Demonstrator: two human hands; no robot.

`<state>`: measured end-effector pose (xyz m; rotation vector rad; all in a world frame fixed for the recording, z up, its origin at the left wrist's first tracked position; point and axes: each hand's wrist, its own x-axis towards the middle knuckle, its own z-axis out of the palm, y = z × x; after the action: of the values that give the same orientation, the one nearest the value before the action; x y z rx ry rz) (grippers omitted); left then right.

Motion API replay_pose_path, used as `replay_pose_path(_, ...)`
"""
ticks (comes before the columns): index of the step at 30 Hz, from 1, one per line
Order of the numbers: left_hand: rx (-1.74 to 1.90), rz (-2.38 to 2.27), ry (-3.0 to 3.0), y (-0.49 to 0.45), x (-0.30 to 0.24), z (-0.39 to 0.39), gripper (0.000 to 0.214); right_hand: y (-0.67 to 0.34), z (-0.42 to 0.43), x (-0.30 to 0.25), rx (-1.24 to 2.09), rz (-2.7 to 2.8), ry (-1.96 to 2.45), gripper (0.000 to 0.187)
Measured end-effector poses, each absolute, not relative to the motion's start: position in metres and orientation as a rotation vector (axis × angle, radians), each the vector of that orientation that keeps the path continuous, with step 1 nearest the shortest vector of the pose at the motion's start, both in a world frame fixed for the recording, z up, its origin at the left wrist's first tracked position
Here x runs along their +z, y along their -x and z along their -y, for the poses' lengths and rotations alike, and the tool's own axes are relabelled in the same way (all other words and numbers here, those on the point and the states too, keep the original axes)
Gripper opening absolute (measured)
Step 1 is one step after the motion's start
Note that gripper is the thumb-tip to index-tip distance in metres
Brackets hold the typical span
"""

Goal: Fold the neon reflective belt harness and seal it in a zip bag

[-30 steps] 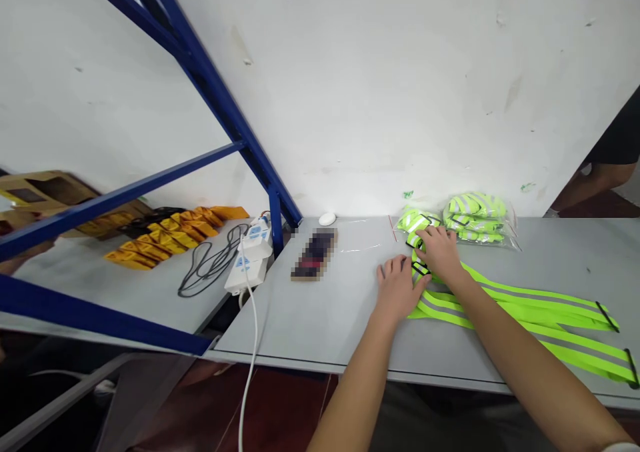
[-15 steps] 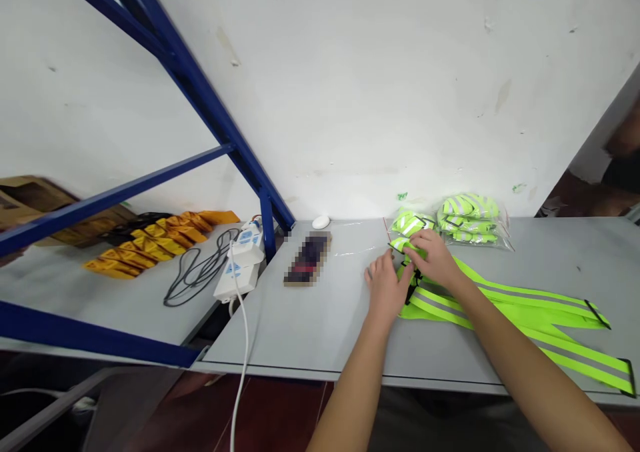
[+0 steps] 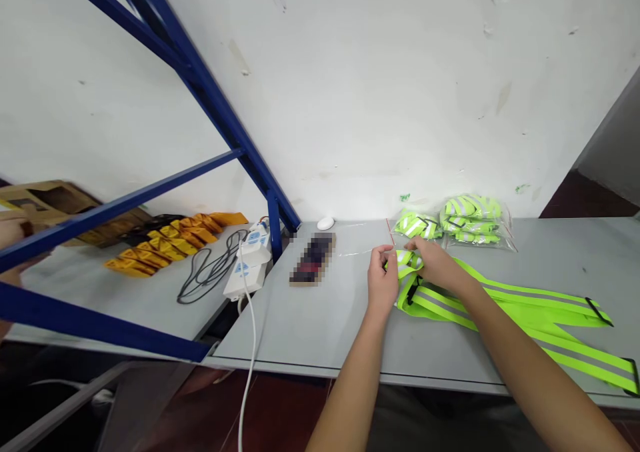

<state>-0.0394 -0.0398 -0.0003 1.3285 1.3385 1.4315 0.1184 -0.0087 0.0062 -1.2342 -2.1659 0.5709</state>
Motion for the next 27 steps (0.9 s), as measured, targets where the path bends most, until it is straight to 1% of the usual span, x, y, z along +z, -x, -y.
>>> replay_pose_path(3, 1.445, -1.361, -1.371, 0.038, 0.005, 0.042, 0.030, -0.126, 0.001, 0.002, 0.537, 2.161, 1.267, 0.039)
replay_pose_path(9, 1.432, -1.311, -1.412, 0.038, 0.012, 0.044, 0.028, -0.131, -0.002, 0.007, 0.497, 2.159, 1.265, 0.032)
replay_pose_path(15, 1.410, -1.339, -1.403, 0.040, 0.010, 0.043, 0.029, -0.125, 0.006, 0.015, 0.454, 2.177, 1.152, 0.044)
replay_pose_path(20, 1.371, -1.345, -1.420, 0.042, 0.009, 0.042, 0.035, -0.124, 0.006, 0.015, 0.453, 2.209, 1.013, 0.037)
replay_pose_path(24, 1.289, -1.385, -1.415, 0.042, 0.009, 0.042, 0.043, -0.126, -0.002, 0.009, 0.318, 2.068, 1.197, 0.038)
replay_pose_path(27, 1.185, -1.366, -1.452, 0.039, 0.009, 0.043, 0.042, -0.126, -0.007, 0.002, 0.223, 2.006, 1.308, 0.040)
